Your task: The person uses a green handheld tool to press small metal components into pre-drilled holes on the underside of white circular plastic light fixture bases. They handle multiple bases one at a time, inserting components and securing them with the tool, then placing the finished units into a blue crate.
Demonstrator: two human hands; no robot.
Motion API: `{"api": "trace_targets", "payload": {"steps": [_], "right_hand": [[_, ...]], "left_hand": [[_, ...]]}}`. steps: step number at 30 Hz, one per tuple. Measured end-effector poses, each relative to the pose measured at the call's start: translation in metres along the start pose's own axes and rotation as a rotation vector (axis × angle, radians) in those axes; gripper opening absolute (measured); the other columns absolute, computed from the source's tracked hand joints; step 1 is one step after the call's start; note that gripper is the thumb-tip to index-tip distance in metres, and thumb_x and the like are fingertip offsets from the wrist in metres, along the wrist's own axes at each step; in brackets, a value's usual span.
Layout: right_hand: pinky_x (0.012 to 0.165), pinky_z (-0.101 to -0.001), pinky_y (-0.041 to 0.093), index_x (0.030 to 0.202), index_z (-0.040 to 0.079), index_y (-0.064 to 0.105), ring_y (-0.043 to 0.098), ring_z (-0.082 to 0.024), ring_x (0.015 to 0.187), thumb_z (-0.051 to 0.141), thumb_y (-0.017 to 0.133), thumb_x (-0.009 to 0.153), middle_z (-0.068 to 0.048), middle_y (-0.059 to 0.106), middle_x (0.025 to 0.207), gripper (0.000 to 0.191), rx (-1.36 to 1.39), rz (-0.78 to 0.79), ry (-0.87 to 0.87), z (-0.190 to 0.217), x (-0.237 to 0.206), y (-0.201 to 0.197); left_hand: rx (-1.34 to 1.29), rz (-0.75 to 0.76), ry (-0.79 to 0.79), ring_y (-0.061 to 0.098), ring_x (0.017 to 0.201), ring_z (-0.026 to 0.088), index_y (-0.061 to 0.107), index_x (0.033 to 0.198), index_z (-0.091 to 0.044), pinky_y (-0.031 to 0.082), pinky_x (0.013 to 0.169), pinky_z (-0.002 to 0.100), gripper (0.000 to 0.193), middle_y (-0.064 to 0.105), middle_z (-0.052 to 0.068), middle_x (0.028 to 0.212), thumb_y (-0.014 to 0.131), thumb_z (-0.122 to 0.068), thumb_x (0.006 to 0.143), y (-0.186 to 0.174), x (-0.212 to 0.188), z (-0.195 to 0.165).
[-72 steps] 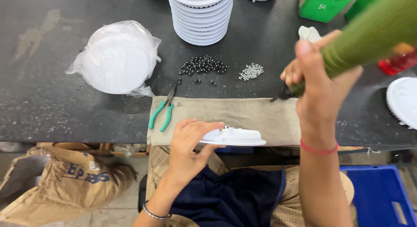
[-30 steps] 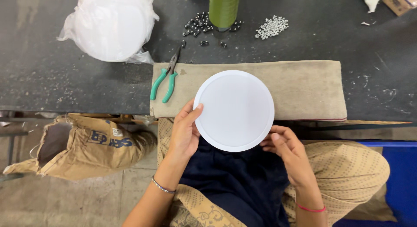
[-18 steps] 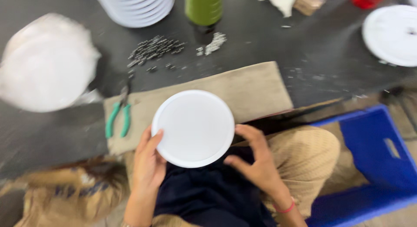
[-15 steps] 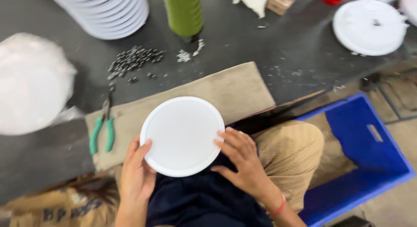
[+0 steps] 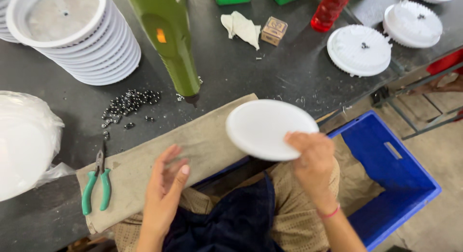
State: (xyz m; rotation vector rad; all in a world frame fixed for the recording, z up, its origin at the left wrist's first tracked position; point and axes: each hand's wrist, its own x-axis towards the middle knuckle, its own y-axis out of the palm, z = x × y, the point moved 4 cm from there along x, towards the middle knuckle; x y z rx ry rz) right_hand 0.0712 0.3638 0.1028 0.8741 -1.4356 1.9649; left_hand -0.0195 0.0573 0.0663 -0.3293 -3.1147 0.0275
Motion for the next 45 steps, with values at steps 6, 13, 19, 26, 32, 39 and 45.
{"api": "trace_targets", "payload": {"steps": [6, 13, 19, 26, 32, 39, 45], "right_hand": [[0.106, -0.0444, 0.04, 0.116, 0.012, 0.071, 0.064, -0.024, 0.117, -0.006, 0.072, 0.08, -0.003, 0.072, 0.119, 0.04, -0.241, -0.03, 0.074, -0.105, 0.041, 0.039], [0.1, -0.046, 0.04, 0.123, 0.01, 0.068, 0.061, -0.03, 0.119, 0.016, 0.083, 0.08, -0.008, 0.071, 0.125, 0.046, -0.219, 0.206, 0.153, -0.147, 0.053, 0.08], [0.102, -0.0455, 0.045, 0.125, 0.007, 0.068, 0.062, -0.034, 0.122, 0.017, 0.077, 0.096, -0.014, 0.068, 0.129, 0.031, -0.037, 0.25, 0.105, -0.075, 0.06, 0.08], [0.099, -0.0414, 0.047, 0.121, 0.01, 0.072, 0.065, -0.03, 0.115, 0.018, 0.067, 0.102, -0.008, 0.072, 0.124, 0.021, 0.346, 0.431, -0.004, 0.054, 0.067, 0.123], [0.103, -0.0429, 0.043, 0.124, 0.014, 0.071, 0.061, -0.029, 0.122, 0.026, 0.066, 0.1, -0.005, 0.068, 0.131, 0.027, 0.324, 0.483, -0.065, 0.09, 0.066, 0.177], [0.111, -0.0476, 0.036, 0.133, 0.016, 0.065, 0.051, -0.028, 0.135, 0.032, 0.064, 0.099, -0.002, 0.06, 0.143, 0.038, 0.249, 0.537, -0.039, 0.072, 0.043, 0.203], [0.111, -0.0474, 0.035, 0.132, 0.016, 0.066, 0.051, -0.029, 0.135, 0.033, 0.065, 0.099, -0.003, 0.061, 0.143, 0.037, 0.254, 0.524, -0.042, 0.072, 0.044, 0.204]], "left_hand": [[0.866, -0.282, 0.305, 0.058, 0.13, 0.031, 0.066, 0.13, -0.011, 0.041, 0.11, 0.045, 0.039, 0.062, 0.008, 0.138, 0.069, -0.028, 0.095, -0.048, 0.014, 0.026], [1.125, -0.358, 0.411, 0.05, 0.133, 0.031, 0.065, 0.129, -0.01, 0.032, 0.111, 0.05, 0.046, 0.059, 0.012, 0.139, 0.068, -0.033, 0.09, -0.047, 0.021, 0.049], [1.093, -0.347, 0.384, 0.05, 0.133, 0.032, 0.064, 0.128, -0.009, 0.033, 0.11, 0.051, 0.045, 0.059, 0.012, 0.138, 0.07, -0.031, 0.089, -0.052, 0.023, 0.05], [1.078, -0.363, 0.387, 0.049, 0.135, 0.032, 0.063, 0.13, -0.009, 0.033, 0.111, 0.053, 0.045, 0.058, 0.012, 0.139, 0.069, -0.032, 0.092, -0.053, 0.029, 0.05], [1.064, -0.379, 0.363, 0.049, 0.133, 0.033, 0.063, 0.13, -0.009, 0.031, 0.111, 0.056, 0.047, 0.057, 0.013, 0.138, 0.07, -0.034, 0.091, -0.059, 0.032, 0.048], [0.875, -0.608, 0.327, 0.049, 0.133, 0.036, 0.06, 0.136, -0.007, 0.038, 0.112, 0.05, 0.048, 0.057, 0.016, 0.14, 0.067, -0.019, 0.091, -0.101, 0.008, 0.032], [1.066, -0.729, 0.174, 0.049, 0.12, 0.04, 0.055, 0.135, 0.0, 0.038, 0.1, 0.051, 0.057, 0.056, 0.021, 0.129, 0.073, -0.023, 0.085, -0.143, -0.008, 0.033]]}}
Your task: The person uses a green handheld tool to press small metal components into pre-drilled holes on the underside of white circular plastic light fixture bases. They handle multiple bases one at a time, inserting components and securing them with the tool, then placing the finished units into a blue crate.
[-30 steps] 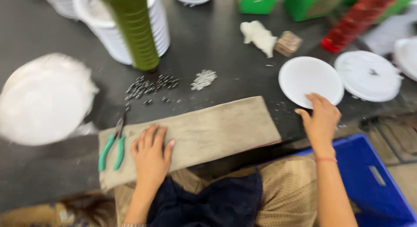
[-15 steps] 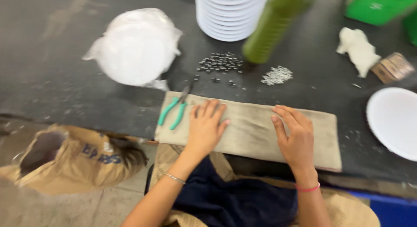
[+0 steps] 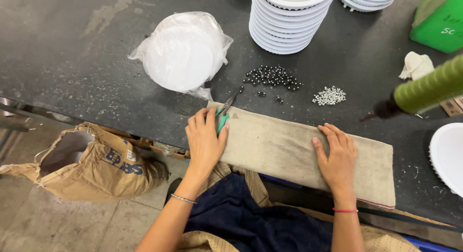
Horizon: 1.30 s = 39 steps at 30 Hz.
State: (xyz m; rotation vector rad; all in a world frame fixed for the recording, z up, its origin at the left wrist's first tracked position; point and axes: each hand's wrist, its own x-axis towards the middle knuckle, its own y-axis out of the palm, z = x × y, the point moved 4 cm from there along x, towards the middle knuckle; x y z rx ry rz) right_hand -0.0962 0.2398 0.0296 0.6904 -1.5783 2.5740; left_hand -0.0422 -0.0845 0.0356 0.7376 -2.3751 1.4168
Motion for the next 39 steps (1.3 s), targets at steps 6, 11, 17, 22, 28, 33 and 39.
{"api": "trace_targets", "payload": {"steps": [6, 11, 17, 22, 28, 33, 39], "right_hand": [[0.111, -0.0477, 0.035, 0.132, 0.015, 0.066, 0.051, -0.029, 0.134, 0.033, 0.065, 0.099, -0.003, 0.061, 0.143, 0.038, 0.013, 0.008, 0.0, 0.003, -0.001, -0.002], [0.111, -0.0478, 0.037, 0.132, 0.015, 0.066, 0.052, -0.03, 0.134, 0.031, 0.065, 0.099, -0.003, 0.061, 0.143, 0.037, 0.011, 0.004, -0.001, -0.001, -0.001, 0.001], [0.111, -0.0481, 0.039, 0.134, 0.016, 0.066, 0.053, -0.03, 0.134, 0.031, 0.065, 0.1, -0.004, 0.061, 0.144, 0.037, 0.001, 0.005, -0.032, -0.001, 0.0, 0.004], [0.11, -0.0485, 0.038, 0.133, 0.016, 0.066, 0.052, -0.03, 0.134, 0.032, 0.065, 0.099, -0.003, 0.061, 0.144, 0.038, -0.018, -0.004, -0.024, -0.001, -0.001, 0.003], [0.11, -0.0481, 0.038, 0.132, 0.016, 0.066, 0.053, -0.029, 0.133, 0.032, 0.065, 0.098, -0.003, 0.062, 0.143, 0.037, -0.009, 0.0, -0.011, -0.003, -0.002, 0.002], [0.11, -0.0477, 0.038, 0.13, 0.016, 0.067, 0.054, -0.029, 0.131, 0.032, 0.065, 0.098, -0.003, 0.063, 0.142, 0.036, 0.015, -0.02, -0.013, 0.0, -0.003, 0.0], [0.108, -0.047, 0.04, 0.128, 0.016, 0.068, 0.055, -0.029, 0.13, 0.032, 0.065, 0.097, -0.003, 0.064, 0.139, 0.036, 0.016, -0.037, -0.019, 0.001, -0.002, -0.004]], "left_hand": [[-0.047, -0.014, -0.024, 0.05, 0.114, 0.037, 0.054, 0.14, -0.001, 0.039, 0.096, 0.05, 0.056, 0.057, 0.017, 0.123, 0.07, -0.023, 0.091, -0.013, 0.007, 0.001], [-0.034, -0.06, -0.014, 0.049, 0.117, 0.037, 0.056, 0.141, -0.006, 0.038, 0.099, 0.049, 0.052, 0.055, 0.017, 0.124, 0.067, -0.022, 0.093, -0.046, -0.025, -0.016], [0.111, -0.006, 0.004, 0.05, 0.121, 0.033, 0.064, 0.136, -0.016, 0.038, 0.099, 0.049, 0.045, 0.056, 0.012, 0.13, 0.067, -0.024, 0.092, -0.018, -0.029, -0.015], [0.088, -0.009, 0.003, 0.05, 0.12, 0.033, 0.064, 0.136, -0.015, 0.037, 0.098, 0.049, 0.045, 0.057, 0.013, 0.129, 0.066, -0.025, 0.091, -0.008, -0.026, -0.011], [-0.022, -0.085, 0.033, 0.052, 0.117, 0.034, 0.07, 0.119, -0.013, 0.04, 0.096, 0.048, 0.03, 0.059, 0.013, 0.127, 0.071, -0.019, 0.089, -0.026, -0.001, 0.006], [0.026, -0.29, 0.129, 0.054, 0.106, 0.032, 0.071, 0.115, -0.008, 0.042, 0.091, 0.045, 0.028, 0.065, 0.009, 0.112, 0.077, -0.016, 0.089, -0.035, 0.071, 0.033], [0.123, -0.127, 0.132, 0.057, 0.096, 0.03, 0.073, 0.086, -0.01, 0.042, 0.084, 0.045, 0.02, 0.067, 0.007, 0.09, 0.085, -0.022, 0.075, -0.017, 0.117, 0.035]]}}
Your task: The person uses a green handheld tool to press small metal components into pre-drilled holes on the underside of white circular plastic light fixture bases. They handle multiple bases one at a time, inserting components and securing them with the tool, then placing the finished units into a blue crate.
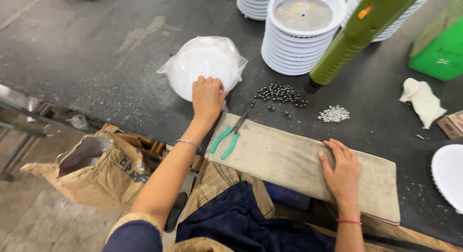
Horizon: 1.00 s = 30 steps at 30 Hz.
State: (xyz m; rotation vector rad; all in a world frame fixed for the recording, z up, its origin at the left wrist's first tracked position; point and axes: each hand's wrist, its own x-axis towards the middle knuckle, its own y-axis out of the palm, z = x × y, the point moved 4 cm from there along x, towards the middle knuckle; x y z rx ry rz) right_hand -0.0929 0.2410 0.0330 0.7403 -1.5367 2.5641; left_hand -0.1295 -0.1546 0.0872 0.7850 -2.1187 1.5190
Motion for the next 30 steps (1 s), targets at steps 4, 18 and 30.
{"api": "trace_targets", "payload": {"steps": [4, 18, 30], "right_hand": [[0.108, -0.0465, 0.04, 0.128, 0.016, 0.068, 0.055, -0.028, 0.13, 0.033, 0.065, 0.096, -0.002, 0.064, 0.139, 0.036, 0.009, -0.003, 0.01, -0.002, 0.0, -0.001], [0.109, -0.0449, 0.038, 0.128, 0.015, 0.068, 0.053, -0.026, 0.131, 0.035, 0.065, 0.096, -0.002, 0.063, 0.139, 0.038, 0.005, 0.01, 0.038, -0.002, 0.001, -0.003], [0.109, -0.0449, 0.038, 0.127, 0.016, 0.068, 0.053, -0.026, 0.132, 0.034, 0.065, 0.095, -0.001, 0.063, 0.138, 0.037, 0.026, 0.009, 0.037, -0.001, 0.0, -0.003]], "left_hand": [[-0.063, -0.019, 0.009, 0.058, 0.092, 0.027, 0.073, 0.082, -0.012, 0.041, 0.083, 0.043, 0.016, 0.066, 0.002, 0.085, 0.085, -0.021, 0.077, -0.027, -0.005, -0.012], [-0.151, -0.146, 0.062, 0.057, 0.095, 0.023, 0.074, 0.092, -0.014, 0.038, 0.088, 0.041, 0.014, 0.068, -0.002, 0.091, 0.083, -0.02, 0.085, -0.121, -0.024, -0.059], [0.1, -0.125, 0.066, 0.059, 0.098, 0.023, 0.074, 0.087, -0.017, 0.038, 0.095, 0.043, 0.009, 0.068, 0.0, 0.09, 0.082, -0.016, 0.083, -0.02, 0.021, 0.04]]}}
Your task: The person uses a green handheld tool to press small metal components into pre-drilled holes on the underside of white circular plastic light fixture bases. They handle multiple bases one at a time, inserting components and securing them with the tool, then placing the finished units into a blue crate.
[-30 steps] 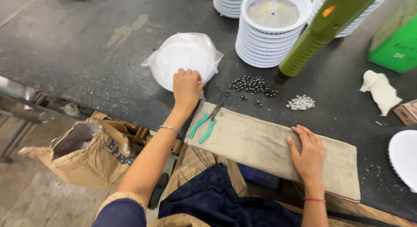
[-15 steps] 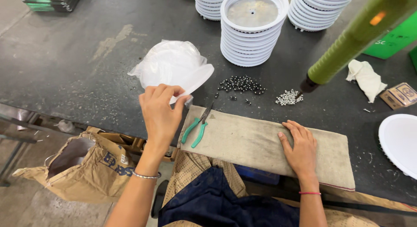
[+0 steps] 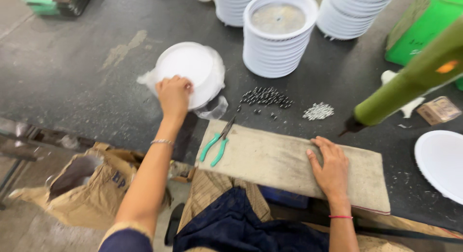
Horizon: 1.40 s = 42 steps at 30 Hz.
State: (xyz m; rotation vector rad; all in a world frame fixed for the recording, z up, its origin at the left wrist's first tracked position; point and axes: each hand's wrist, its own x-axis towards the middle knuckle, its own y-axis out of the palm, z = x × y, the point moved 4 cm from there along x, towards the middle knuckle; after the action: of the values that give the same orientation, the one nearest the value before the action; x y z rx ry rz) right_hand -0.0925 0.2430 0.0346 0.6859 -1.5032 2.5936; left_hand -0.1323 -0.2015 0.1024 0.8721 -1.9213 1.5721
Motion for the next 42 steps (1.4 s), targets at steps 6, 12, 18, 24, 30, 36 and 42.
{"api": "trace_targets", "payload": {"steps": [6, 12, 18, 24, 30, 36, 42], "right_hand": [[0.107, -0.0458, 0.039, 0.127, 0.018, 0.068, 0.054, -0.025, 0.13, 0.034, 0.066, 0.093, 0.0, 0.064, 0.136, 0.038, -0.011, 0.008, 0.052, -0.005, 0.0, 0.0], [0.106, -0.0457, 0.039, 0.126, 0.018, 0.068, 0.054, -0.026, 0.129, 0.034, 0.067, 0.092, 0.0, 0.064, 0.136, 0.037, -0.004, -0.008, 0.041, -0.002, 0.002, -0.002], [0.104, -0.0441, 0.04, 0.123, 0.017, 0.069, 0.056, -0.025, 0.128, 0.034, 0.068, 0.092, 0.0, 0.065, 0.134, 0.035, 0.017, -0.022, 0.039, -0.004, 0.002, -0.006], [0.104, -0.0433, 0.04, 0.121, 0.016, 0.07, 0.056, -0.025, 0.126, 0.031, 0.068, 0.091, 0.0, 0.066, 0.132, 0.034, 0.064, -0.034, 0.063, -0.005, -0.001, -0.012], [0.105, -0.0442, 0.039, 0.122, 0.016, 0.069, 0.055, -0.025, 0.127, 0.03, 0.068, 0.091, -0.001, 0.065, 0.133, 0.034, 0.072, -0.053, 0.036, -0.004, -0.002, -0.013], [0.104, -0.0447, 0.039, 0.122, 0.016, 0.069, 0.055, -0.025, 0.127, 0.03, 0.068, 0.092, -0.001, 0.065, 0.134, 0.033, 0.073, -0.019, 0.072, -0.01, -0.005, -0.008], [0.099, -0.0414, 0.048, 0.119, 0.012, 0.07, 0.063, -0.027, 0.117, 0.02, 0.072, 0.092, -0.007, 0.07, 0.124, 0.028, 0.152, -0.092, -0.032, -0.015, 0.006, -0.004]], "left_hand": [[-0.098, -0.053, 0.096, 0.058, 0.107, 0.03, 0.072, 0.112, -0.012, 0.038, 0.096, 0.047, 0.031, 0.066, 0.007, 0.11, 0.081, -0.013, 0.083, 0.021, 0.032, -0.03], [-0.346, -0.034, 0.426, 0.055, 0.123, 0.035, 0.064, 0.132, -0.007, 0.039, 0.104, 0.047, 0.052, 0.064, 0.015, 0.13, 0.08, -0.012, 0.083, 0.048, 0.112, -0.141], [-0.273, 0.178, 0.497, 0.065, 0.108, 0.035, 0.072, 0.104, -0.005, 0.051, 0.089, 0.046, 0.027, 0.07, 0.014, 0.114, 0.082, -0.012, 0.079, 0.075, 0.155, -0.202], [-0.373, 0.118, 0.495, 0.068, 0.091, 0.033, 0.075, 0.094, -0.008, 0.053, 0.073, 0.046, 0.015, 0.071, 0.009, 0.098, 0.08, -0.006, 0.08, 0.051, 0.169, -0.189], [-0.233, 0.003, 0.606, 0.068, 0.091, 0.029, 0.071, 0.092, -0.011, 0.052, 0.072, 0.043, 0.011, 0.068, 0.006, 0.094, 0.079, -0.006, 0.087, 0.0, 0.14, -0.154], [-0.188, 0.154, 0.612, 0.066, 0.094, 0.029, 0.07, 0.099, -0.008, 0.053, 0.08, 0.041, 0.016, 0.063, 0.008, 0.093, 0.073, 0.004, 0.088, -0.075, 0.039, -0.109], [-0.527, 0.347, 0.739, 0.069, 0.105, 0.029, 0.068, 0.095, -0.002, 0.054, 0.107, 0.045, 0.026, 0.069, 0.012, 0.102, 0.065, -0.002, 0.069, -0.1, -0.05, -0.119]]}}
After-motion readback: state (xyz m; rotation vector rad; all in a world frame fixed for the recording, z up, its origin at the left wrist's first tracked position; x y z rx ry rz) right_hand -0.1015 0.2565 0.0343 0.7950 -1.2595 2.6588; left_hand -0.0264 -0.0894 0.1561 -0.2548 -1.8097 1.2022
